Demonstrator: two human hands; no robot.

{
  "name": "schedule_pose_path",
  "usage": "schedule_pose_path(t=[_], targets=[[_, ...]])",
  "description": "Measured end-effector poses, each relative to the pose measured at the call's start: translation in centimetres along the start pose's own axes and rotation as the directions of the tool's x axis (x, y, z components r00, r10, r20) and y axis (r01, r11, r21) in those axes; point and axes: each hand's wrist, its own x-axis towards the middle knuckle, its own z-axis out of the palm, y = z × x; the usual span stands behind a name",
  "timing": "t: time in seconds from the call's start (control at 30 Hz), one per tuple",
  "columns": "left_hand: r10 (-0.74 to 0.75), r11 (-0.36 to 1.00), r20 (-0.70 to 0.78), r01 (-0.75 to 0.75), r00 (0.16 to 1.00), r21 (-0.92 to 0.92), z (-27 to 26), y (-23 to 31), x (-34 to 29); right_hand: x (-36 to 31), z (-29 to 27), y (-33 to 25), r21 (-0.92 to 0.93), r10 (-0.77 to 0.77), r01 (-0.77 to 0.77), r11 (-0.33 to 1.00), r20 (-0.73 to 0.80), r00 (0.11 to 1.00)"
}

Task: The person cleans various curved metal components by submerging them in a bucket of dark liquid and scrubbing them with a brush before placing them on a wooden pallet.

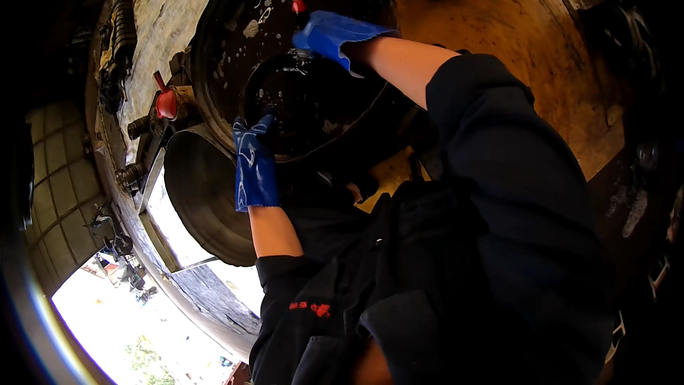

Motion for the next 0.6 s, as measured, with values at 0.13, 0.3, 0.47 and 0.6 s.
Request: schedule_pose_path(t=[0.13,0.3,0.47,0.6], targets=[[-0.041,0.995,-0.026,0.039,0.999,-0.092,0.1,-0.6,2.1,-0.5,1.5,-0.5,0.382,-0.358,0.300,0.874,0.090,0.929],[-0.058,0.994,0.106,0.067,0.993,-0.089,-1.6,-3.0,4.0,1.5,8.9,-0.3,0.395,-0.508,0.404,0.825,0.208,0.836],[-0.005,0.988,0.079,0.017,0.997,-0.151,-0.5,-2.1,2.3,4.1,9.8,1.0,0.251,-0.363,0.323,0.913,0.135,0.922],[0.044,0.989,0.063,-0.035,0.997,-0.146,-0.6,-1.8,1.8,6.0,6.2,1.7,0.060,-0.060,0.063,0.996,-0.048,0.997]])
